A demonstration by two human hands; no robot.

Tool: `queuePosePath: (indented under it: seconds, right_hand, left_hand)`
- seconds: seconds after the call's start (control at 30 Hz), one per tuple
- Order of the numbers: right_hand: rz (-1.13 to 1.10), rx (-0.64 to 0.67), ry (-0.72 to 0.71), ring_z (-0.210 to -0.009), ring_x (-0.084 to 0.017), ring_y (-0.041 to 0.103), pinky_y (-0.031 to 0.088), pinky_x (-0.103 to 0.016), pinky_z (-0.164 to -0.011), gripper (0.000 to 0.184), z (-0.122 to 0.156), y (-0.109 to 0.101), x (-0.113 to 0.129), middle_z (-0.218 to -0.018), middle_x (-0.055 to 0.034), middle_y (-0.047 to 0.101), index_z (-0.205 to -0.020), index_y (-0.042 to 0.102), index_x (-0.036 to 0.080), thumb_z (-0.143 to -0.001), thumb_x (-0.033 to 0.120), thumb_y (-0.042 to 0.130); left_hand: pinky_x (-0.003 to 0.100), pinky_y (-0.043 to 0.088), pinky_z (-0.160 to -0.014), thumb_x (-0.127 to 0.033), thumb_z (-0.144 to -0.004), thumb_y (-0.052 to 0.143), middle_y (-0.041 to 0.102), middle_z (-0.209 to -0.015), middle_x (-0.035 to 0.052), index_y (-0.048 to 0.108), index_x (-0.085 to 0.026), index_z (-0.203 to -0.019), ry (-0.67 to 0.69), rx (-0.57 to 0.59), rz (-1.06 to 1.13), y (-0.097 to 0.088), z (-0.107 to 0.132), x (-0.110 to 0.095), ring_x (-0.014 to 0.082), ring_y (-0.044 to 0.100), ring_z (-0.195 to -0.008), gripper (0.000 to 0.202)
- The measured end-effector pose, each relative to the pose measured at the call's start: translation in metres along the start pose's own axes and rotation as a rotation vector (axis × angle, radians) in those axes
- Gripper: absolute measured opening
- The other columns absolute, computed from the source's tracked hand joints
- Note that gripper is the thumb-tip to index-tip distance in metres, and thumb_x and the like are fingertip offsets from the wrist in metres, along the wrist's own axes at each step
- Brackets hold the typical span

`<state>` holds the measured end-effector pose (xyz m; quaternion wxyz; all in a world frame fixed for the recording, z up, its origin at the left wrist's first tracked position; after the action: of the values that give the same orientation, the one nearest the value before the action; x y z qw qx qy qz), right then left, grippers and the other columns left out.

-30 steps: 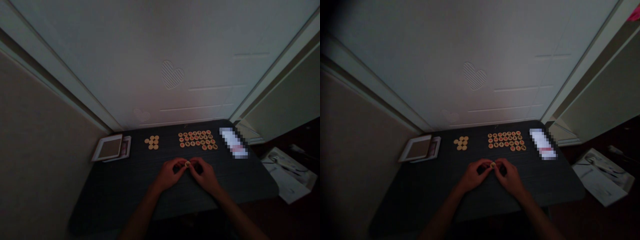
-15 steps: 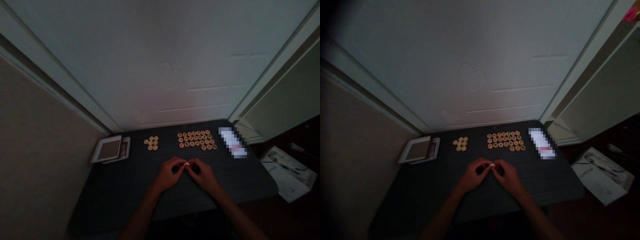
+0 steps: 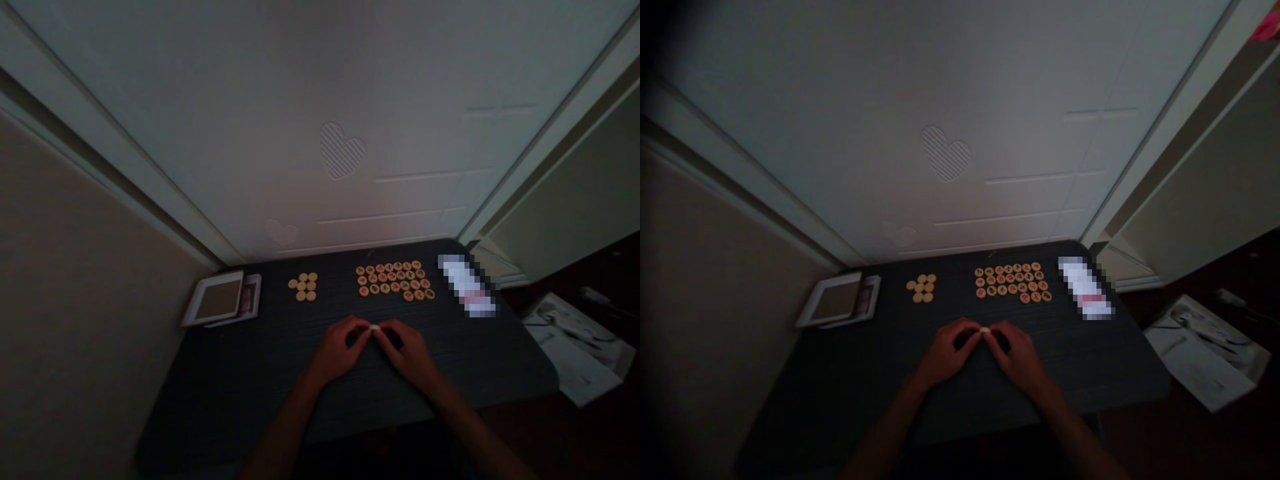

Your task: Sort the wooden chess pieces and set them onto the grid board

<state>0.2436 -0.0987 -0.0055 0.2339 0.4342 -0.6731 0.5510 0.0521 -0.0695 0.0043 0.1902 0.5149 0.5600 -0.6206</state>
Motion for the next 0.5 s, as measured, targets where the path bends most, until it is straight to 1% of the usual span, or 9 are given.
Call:
queuePosePath:
  seconds: [0.17,0.3,0.5]
  right_hand:
    - [0.036,0.000,-0.010,-0.076,-0.018,0.068,0.056,-0.030,-0.073,0.017,0.0013,0.0025,-0.0030,-0.088,-0.0029,0.072,-0.100,0.067,0.024,-0.098,0.038,0.056]
    - [0.024,0.011,-0.024,-0.079,-0.019,0.068,0.056,-0.031,-0.075,0.016,0.0022,0.0038,-0.0056,-0.091,-0.0036,0.073,-0.104,0.066,0.024,-0.099,0.035,0.055]
    - [0.043,0.023,-0.021,-0.077,-0.018,0.068,0.055,-0.030,-0.072,0.014,0.0014,0.0038,-0.0064,-0.088,-0.0030,0.072,-0.104,0.066,0.024,-0.095,0.031,0.057]
  left_hand:
    - [0.029,0.053,-0.083,-0.034,-0.098,0.057,0.073,-0.097,0.0033,0.069,-0.023,-0.104,-0.002,0.011,0.011,-0.0011,0.0001,-0.0010,0.0171,0.068,-0.088,0.018]
    - [0.029,0.053,-0.081,-0.034,-0.097,0.057,0.072,-0.094,0.0030,0.069,-0.022,-0.103,-0.016,0.013,0.014,-0.0013,0.0000,-0.0020,0.0165,0.067,-0.085,0.018]
    - [0.030,0.053,-0.082,-0.034,-0.097,0.058,0.072,-0.094,0.0033,0.068,-0.022,-0.103,-0.019,0.019,0.019,-0.0001,0.0000,-0.0008,0.0173,0.067,-0.086,0.018]
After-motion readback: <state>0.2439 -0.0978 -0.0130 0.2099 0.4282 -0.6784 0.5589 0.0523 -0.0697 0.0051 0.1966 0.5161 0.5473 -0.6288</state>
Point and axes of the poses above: each hand's wrist, its own z-axis away from the middle knuckle, its own y-axis out of the palm, x = y × z, the point moved 1 cm from there along -z, towards the middle knuckle
